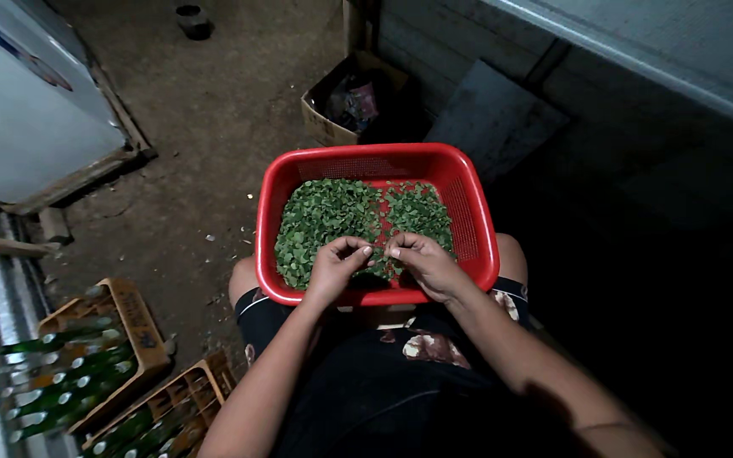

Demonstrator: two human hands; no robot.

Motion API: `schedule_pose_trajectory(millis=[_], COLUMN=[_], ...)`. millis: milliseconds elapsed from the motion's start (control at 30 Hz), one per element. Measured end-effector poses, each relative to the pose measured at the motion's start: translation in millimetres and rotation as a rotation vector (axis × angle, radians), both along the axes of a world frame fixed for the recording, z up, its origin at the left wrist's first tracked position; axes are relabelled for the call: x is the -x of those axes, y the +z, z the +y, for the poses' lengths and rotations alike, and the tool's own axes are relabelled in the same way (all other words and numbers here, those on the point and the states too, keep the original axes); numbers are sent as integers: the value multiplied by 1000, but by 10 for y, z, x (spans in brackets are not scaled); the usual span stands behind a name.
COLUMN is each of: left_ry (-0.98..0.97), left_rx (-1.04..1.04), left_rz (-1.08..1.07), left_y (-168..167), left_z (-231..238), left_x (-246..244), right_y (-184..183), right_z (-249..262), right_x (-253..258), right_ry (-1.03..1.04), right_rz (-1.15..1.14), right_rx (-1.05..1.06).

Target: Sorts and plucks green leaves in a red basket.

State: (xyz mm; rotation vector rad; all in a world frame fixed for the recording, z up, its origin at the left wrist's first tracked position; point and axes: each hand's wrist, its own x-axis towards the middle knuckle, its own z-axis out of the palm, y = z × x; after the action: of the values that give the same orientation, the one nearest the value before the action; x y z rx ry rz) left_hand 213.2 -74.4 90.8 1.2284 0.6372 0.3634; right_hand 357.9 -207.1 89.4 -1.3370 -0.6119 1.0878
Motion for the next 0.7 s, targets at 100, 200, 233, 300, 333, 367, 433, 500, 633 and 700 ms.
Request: schedule_pose_trajectory(millis=[100, 200, 233, 300, 333, 367, 433, 500, 633, 700], left_ry=[25, 3, -6, -14, -18, -22, -11, 7, 17, 7], left_rx=[-140, -403, -409, -357, -340, -338, -325, -274, -191, -164], left_rz=[17, 39, 12, -53, -75, -90, -109, -96, -73, -70], left_y=[-80, -154, -149, -114, -101, -95, -98, -99, -113, -118], left_z=[25, 30, 11, -62, -101, -134, -180, -199, -209, -220], left_x=[2, 30, 34, 23, 11, -3, -42, -83, -119, -124], right_y=[6, 7, 6, 0, -3, -4, -17, -43, -100, -123], right_z=[2, 9, 15, 29, 36, 45, 64, 82, 94, 95], right_x=[8, 22, 33, 64, 81, 100, 140, 177, 218, 230], right_ry=[-24, -64, -82, -117, -131, -147, -175, -195, -208, -201], right_rz=[115, 218, 241, 267, 275, 279, 269, 236, 152, 136], right_rx=[3, 4, 2, -6, -7, -9, -21, -49, -97, -106])
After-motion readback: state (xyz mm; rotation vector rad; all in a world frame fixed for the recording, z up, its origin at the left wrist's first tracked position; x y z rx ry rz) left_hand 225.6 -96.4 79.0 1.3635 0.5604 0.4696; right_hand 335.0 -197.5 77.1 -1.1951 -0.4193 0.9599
